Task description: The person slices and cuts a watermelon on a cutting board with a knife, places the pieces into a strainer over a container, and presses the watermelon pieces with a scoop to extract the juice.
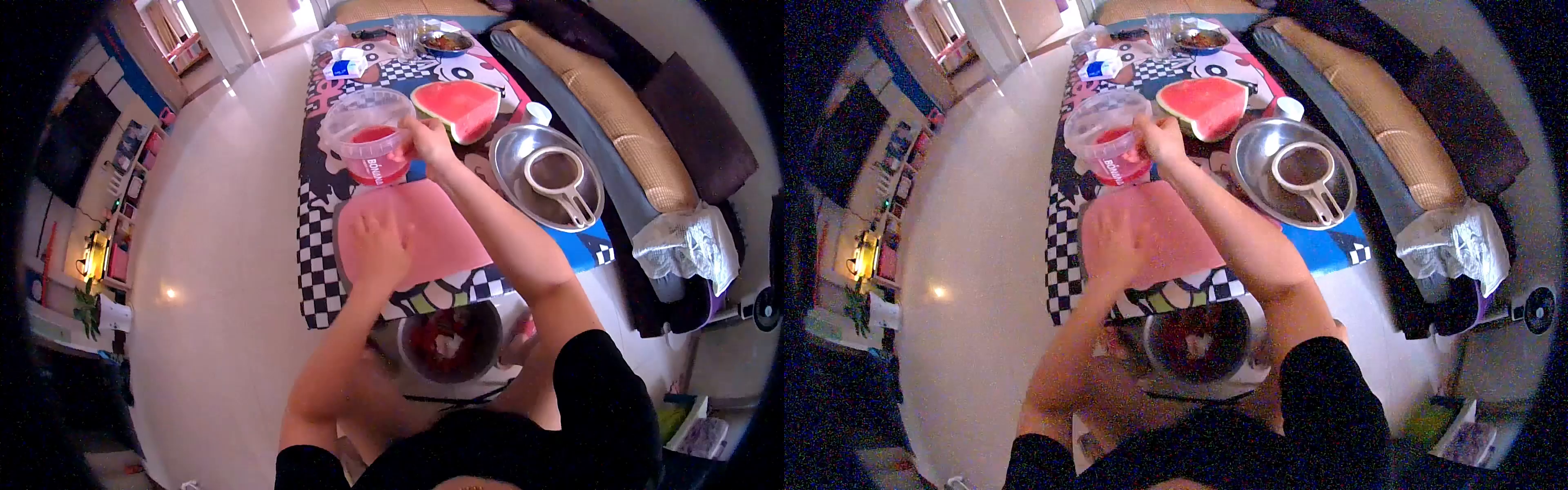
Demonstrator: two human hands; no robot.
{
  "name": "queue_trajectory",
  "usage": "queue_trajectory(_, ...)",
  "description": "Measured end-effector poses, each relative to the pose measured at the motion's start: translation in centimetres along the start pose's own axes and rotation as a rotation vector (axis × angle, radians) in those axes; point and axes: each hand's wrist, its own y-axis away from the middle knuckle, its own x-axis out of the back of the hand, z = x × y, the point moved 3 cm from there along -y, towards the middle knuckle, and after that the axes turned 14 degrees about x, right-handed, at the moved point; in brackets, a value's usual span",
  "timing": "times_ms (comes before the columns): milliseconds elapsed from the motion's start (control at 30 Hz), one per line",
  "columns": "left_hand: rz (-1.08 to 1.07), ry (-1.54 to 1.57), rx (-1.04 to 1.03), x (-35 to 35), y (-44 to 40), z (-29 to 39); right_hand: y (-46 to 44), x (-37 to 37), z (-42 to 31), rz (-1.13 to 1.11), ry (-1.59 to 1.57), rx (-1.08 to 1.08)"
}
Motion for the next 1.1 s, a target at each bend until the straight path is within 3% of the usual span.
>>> queue_trajectory(133,0.238,0.311,0.068,-0.7,-7.7,-3.9,-1.8,-0.2,2.9,0.056,-0.008,0.006)
queue_trajectory(233,0.042,0.717,0.260,-0.8,-12.2,-4.4,-3.6,-0.8,3.5,0.039,0.023,-0.054)
queue_trajectory(267,0.113,0.752,0.152,-2.9,-13.5,-5.5,-3.7,-1.0,3.7,0.026,0.008,-0.064)
queue_trajectory(400,0.092,0.894,0.104,-4.9,-15.8,-7.1,-4.6,-1.4,4.8,0.077,-0.002,-0.077)
queue_trajectory(667,0.097,0.890,0.183,-7.2,-18.6,-8.6,-5.8,-2.3,5.3,0.155,0.036,-0.073)
queue_trajectory(800,-0.030,1.049,0.119,-6.1,-18.6,-8.0,-7.1,-0.9,7.6,-0.066,0.023,-0.143)
queue_trajectory(867,0.040,1.011,0.102,-8.3,-19.1,-9.5,-6.1,-1.0,5.7,-0.150,0.022,-0.220)
queue_trajectory(967,0.069,0.850,0.229,-9.9,-17.8,-10.8,-3.3,0.2,2.2,-0.178,0.523,-0.199)
queue_trajectory(1100,0.005,0.569,0.223,-4.5,-13.2,-7.9,0.5,4.7,1.0,-0.431,0.863,0.159)
